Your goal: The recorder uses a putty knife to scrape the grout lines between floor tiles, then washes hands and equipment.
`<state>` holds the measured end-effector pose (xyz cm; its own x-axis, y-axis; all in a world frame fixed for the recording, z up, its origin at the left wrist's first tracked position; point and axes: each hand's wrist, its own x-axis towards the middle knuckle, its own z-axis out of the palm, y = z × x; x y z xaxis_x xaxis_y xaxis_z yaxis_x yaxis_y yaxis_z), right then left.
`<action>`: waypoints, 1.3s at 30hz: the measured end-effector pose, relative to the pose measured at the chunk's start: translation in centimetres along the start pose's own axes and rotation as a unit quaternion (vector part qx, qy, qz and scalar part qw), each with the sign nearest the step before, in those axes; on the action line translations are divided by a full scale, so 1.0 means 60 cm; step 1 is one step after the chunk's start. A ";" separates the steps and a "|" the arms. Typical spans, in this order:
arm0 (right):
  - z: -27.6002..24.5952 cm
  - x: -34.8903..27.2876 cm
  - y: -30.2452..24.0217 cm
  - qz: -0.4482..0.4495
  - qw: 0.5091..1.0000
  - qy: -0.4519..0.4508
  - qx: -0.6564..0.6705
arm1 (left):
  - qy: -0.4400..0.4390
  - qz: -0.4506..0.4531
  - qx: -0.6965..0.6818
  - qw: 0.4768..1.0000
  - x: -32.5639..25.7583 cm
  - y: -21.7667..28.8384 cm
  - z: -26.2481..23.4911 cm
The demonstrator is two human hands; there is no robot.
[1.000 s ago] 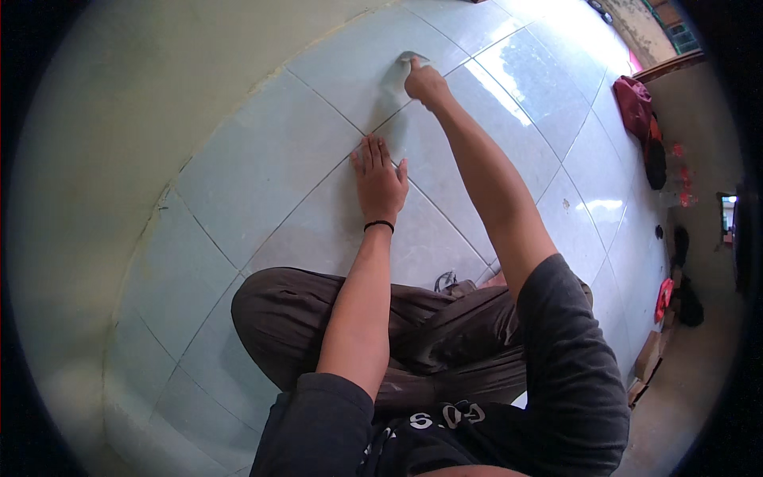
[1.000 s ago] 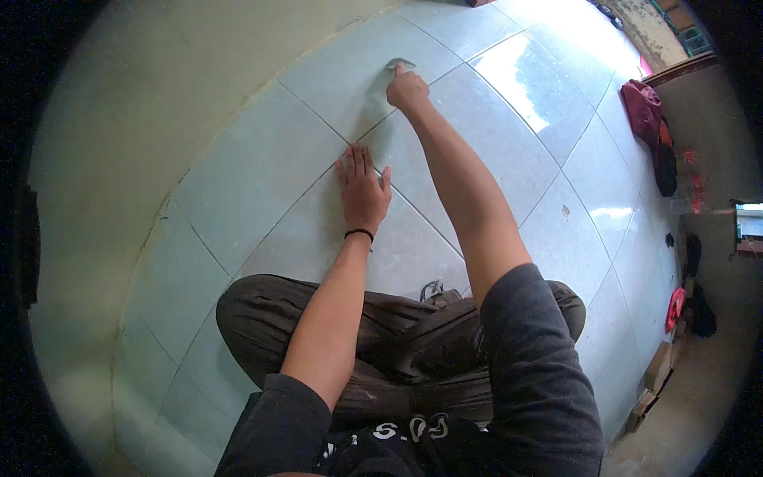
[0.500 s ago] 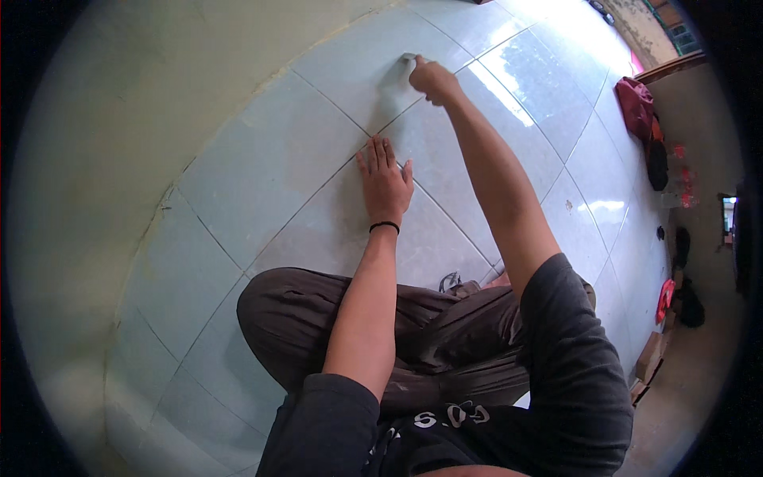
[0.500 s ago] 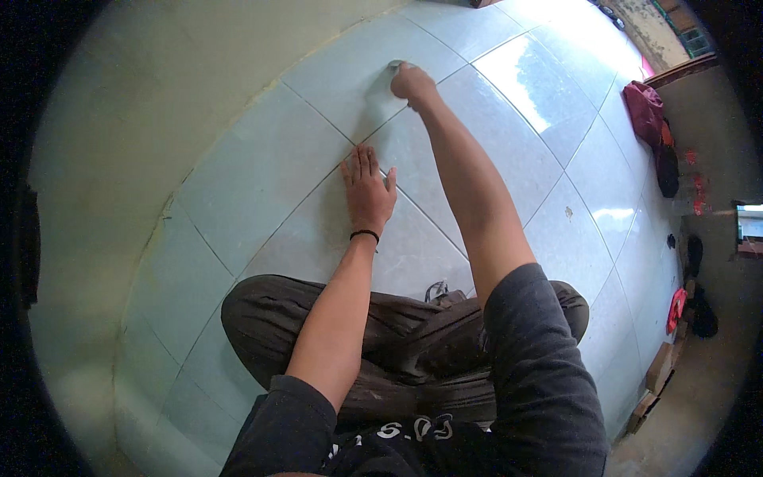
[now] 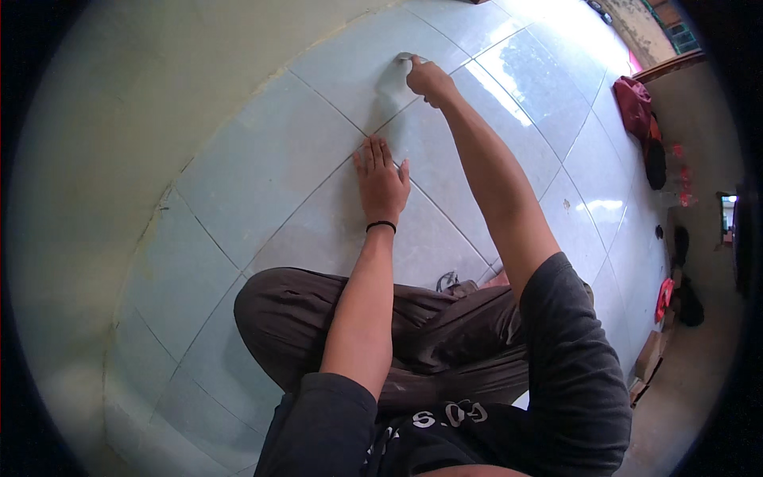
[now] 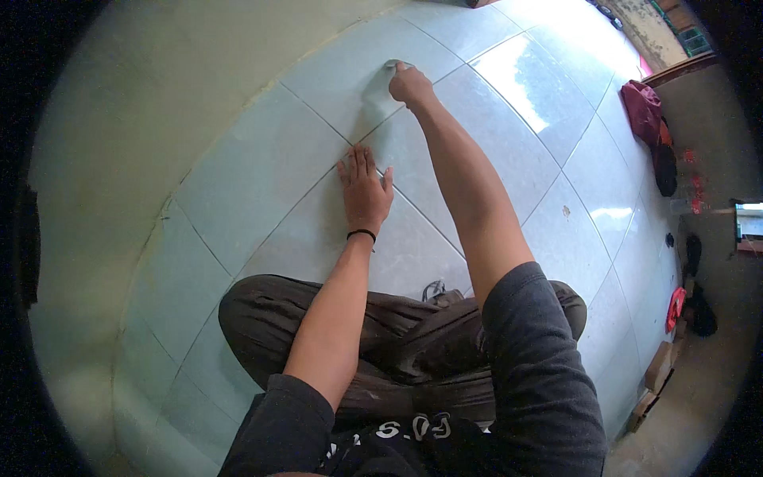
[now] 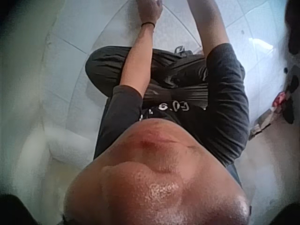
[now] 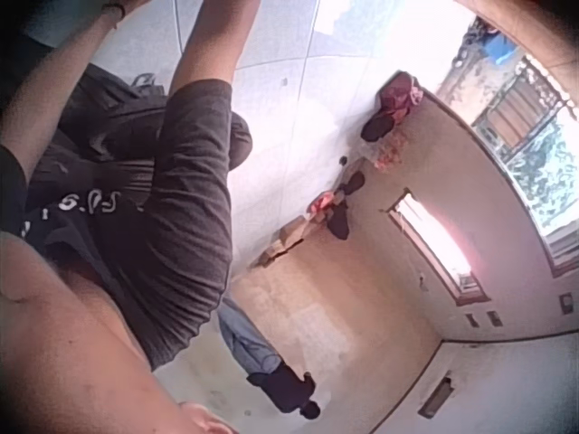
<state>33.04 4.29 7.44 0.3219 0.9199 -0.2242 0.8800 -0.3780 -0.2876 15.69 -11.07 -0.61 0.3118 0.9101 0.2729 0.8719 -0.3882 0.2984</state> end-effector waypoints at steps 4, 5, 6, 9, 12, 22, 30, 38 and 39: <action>0.005 0.003 0.020 0.004 1.000 0.005 -0.003 | 0.009 0.004 -0.004 1.000 0.004 0.017 -0.001; 0.007 0.004 0.026 -0.006 1.000 0.015 -0.021 | 0.012 0.006 -0.004 1.000 0.009 0.019 0.000; 0.006 0.009 0.031 -0.016 0.999 0.024 -0.039 | 0.018 0.012 -0.002 1.000 0.015 0.021 0.001; 0.002 0.006 0.017 -0.010 1.000 0.015 -0.003 | 0.013 0.012 -0.009 1.000 0.006 0.013 0.000; 0.014 0.007 0.011 -0.005 1.000 0.014 -0.019 | 0.014 0.013 -0.012 1.000 0.005 0.016 -0.001; 0.025 0.009 0.001 -0.001 0.999 0.033 -0.001 | 0.009 0.005 -0.007 1.000 0.008 0.019 0.002; -0.003 -0.002 -0.038 0.051 0.995 -0.017 0.082 | 0.000 0.002 0.007 1.000 0.004 0.001 -0.003; -0.024 -0.008 -0.024 0.087 0.986 -0.031 0.137 | 0.000 -0.001 0.011 1.000 0.005 0.000 -0.001; -0.021 -0.009 -0.025 0.076 0.989 -0.030 0.120 | 0.004 0.000 0.003 1.000 0.005 0.001 0.000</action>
<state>31.98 4.53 9.16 0.4168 0.8451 -0.3348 0.7123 -0.5324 -0.4573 15.85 -10.81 -0.52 0.3089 0.9090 0.2797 0.8743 -0.3872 0.2927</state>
